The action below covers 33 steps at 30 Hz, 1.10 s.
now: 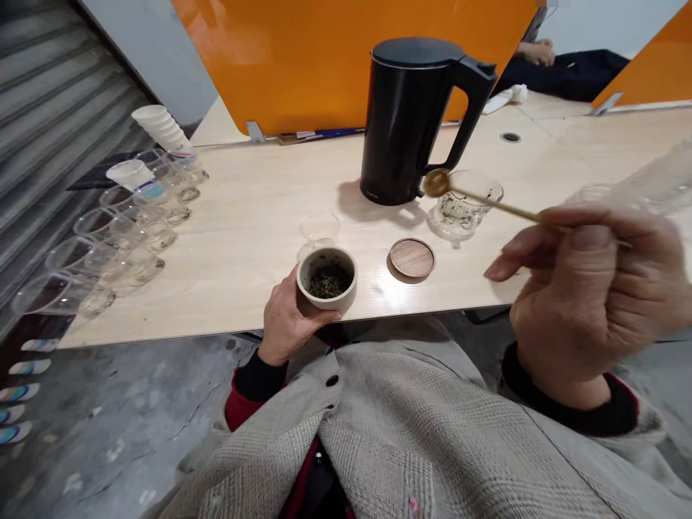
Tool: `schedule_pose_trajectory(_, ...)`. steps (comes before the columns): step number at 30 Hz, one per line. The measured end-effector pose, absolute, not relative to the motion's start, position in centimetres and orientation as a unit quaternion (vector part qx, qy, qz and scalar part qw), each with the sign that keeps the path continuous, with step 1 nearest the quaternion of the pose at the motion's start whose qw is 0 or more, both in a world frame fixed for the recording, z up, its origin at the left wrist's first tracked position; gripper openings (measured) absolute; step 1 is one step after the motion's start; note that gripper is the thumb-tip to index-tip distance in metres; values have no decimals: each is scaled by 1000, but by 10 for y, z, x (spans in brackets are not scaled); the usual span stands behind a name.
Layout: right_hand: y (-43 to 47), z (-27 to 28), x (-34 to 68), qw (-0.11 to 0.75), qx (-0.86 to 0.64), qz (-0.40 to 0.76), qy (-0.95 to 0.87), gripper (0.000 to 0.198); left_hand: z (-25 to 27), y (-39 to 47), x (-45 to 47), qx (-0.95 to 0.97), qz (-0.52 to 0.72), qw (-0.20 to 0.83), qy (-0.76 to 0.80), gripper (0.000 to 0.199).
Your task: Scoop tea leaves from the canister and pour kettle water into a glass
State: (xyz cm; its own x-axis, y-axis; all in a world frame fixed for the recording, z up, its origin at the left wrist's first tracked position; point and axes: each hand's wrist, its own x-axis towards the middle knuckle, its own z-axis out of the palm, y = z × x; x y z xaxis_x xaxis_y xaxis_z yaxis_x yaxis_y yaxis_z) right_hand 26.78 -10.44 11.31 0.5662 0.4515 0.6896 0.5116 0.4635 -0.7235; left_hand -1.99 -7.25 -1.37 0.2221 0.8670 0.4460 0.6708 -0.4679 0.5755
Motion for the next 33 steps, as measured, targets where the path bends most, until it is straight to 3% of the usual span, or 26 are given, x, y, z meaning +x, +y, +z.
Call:
schedule_pose_trajectory(2, -111, 114, 256, 714, -467, 65, -518, 11, -13, -73, -20, 770, 373, 129, 502, 109)
schedule_pose_trajectory(7, -109, 101, 232, 593, -397, 345, -610, 17, -9, -76, -20, 766, 364, 136, 513, 108)
schedule_pose_trajectory(13, -88, 85, 216, 450, -398, 320, -732, 16, -6, -78, -19, 764, 346, 140, 526, 108)
schedule_pose_trajectory(20, -80, 86, 209, 366, -346, 323, -801, 15, -11, -80, -18, 751, 347, 142, 544, 110)
schedule_pose_trajectory(23, -82, 89, 212, 390, -375, 385, -747, 17, -10, -79, -19, 756, 349, 143, 534, 109)
schedule_pose_trajectory(27, -82, 85, 215, 505, -416, 455, -605, 21, -6, -78, -19, 762, 347, 147, 527, 106)
schedule_pose_trajectory(33, -73, 73, 221, 576, -437, 470, -506, 22, -8, -77, -19, 759, 355, 146, 526, 104)
